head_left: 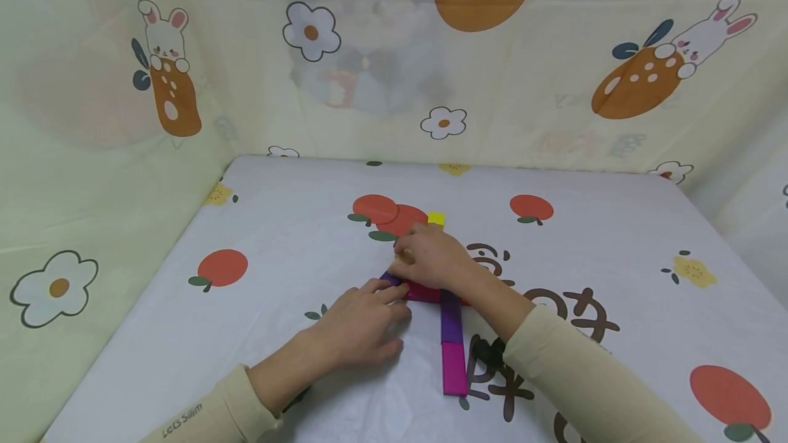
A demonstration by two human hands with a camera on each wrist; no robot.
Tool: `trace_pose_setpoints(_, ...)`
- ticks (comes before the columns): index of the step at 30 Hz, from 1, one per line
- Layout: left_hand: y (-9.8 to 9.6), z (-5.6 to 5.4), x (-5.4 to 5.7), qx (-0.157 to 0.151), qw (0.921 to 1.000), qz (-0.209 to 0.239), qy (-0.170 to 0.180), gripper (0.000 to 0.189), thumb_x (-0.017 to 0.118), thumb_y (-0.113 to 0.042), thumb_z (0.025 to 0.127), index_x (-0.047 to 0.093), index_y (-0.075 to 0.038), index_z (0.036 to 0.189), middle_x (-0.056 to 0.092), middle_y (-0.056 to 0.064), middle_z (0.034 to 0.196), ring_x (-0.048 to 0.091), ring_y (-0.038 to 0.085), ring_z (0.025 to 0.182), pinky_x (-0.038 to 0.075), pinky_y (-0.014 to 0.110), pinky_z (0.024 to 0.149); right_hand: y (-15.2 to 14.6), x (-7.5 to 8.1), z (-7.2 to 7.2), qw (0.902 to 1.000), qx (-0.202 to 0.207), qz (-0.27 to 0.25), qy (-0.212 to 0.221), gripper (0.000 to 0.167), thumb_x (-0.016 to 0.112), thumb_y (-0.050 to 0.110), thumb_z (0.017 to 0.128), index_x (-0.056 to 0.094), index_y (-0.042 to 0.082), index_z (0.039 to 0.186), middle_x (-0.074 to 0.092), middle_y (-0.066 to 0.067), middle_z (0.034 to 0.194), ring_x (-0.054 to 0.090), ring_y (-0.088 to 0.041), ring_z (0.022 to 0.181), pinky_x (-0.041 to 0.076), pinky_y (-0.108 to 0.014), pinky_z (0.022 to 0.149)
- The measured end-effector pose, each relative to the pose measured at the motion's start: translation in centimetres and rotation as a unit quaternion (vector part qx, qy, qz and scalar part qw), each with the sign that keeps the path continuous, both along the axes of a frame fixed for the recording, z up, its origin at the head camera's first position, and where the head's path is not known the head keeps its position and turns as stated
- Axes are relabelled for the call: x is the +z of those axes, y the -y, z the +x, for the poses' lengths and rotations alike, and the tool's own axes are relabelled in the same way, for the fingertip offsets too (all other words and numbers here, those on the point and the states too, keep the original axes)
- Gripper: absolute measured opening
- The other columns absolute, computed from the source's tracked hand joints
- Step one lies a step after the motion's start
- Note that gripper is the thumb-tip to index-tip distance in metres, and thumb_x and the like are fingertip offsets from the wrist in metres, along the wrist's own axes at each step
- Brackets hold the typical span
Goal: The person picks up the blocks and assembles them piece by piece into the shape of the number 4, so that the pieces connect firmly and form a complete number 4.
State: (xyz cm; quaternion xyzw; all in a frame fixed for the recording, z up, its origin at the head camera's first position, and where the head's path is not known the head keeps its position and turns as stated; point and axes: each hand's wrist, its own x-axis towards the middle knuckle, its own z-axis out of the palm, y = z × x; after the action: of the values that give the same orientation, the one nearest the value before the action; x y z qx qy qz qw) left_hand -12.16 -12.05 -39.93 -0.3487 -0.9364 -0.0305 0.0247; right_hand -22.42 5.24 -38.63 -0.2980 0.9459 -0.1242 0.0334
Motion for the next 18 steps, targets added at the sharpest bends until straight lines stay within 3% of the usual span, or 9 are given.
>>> trace_pose_setpoints(6, -0.06, 0.04, 0.14, 0.003, 1.0, -0.004, 0.007, 0.032, 0.073, -0.036, 0.09, 0.074, -0.021, 0.118, 0.061, 0.003, 0.146, 0.057, 0.029, 0.131, 0.059, 0.046, 0.089, -0.06, -0.19, -0.19, 1.0, 0.007, 0.005, -0.004, 0.028, 0.068, 0.038, 0.095, 0.078, 0.018, 0.111, 0.068, -0.004, 0.112, 0.059, -0.025, 0.105, 0.054, -0.041, 0.088)
trace_pose_setpoints(18, -0.3, -0.08, 0.32, 0.01, 0.9999, -0.002, 0.012, 0.032, 0.073, -0.036, 0.089, 0.074, -0.022, 0.119, 0.062, 0.003, 0.145, 0.057, 0.028, 0.131, 0.059, 0.046, 0.088, -0.73, 0.16, -0.91, 0.9999, -0.006, -0.006, -0.011, 0.035, 0.063, 0.034, 0.095, 0.077, 0.013, 0.12, 0.069, -0.009, 0.128, 0.063, -0.035, 0.119, 0.056, -0.049, 0.094)
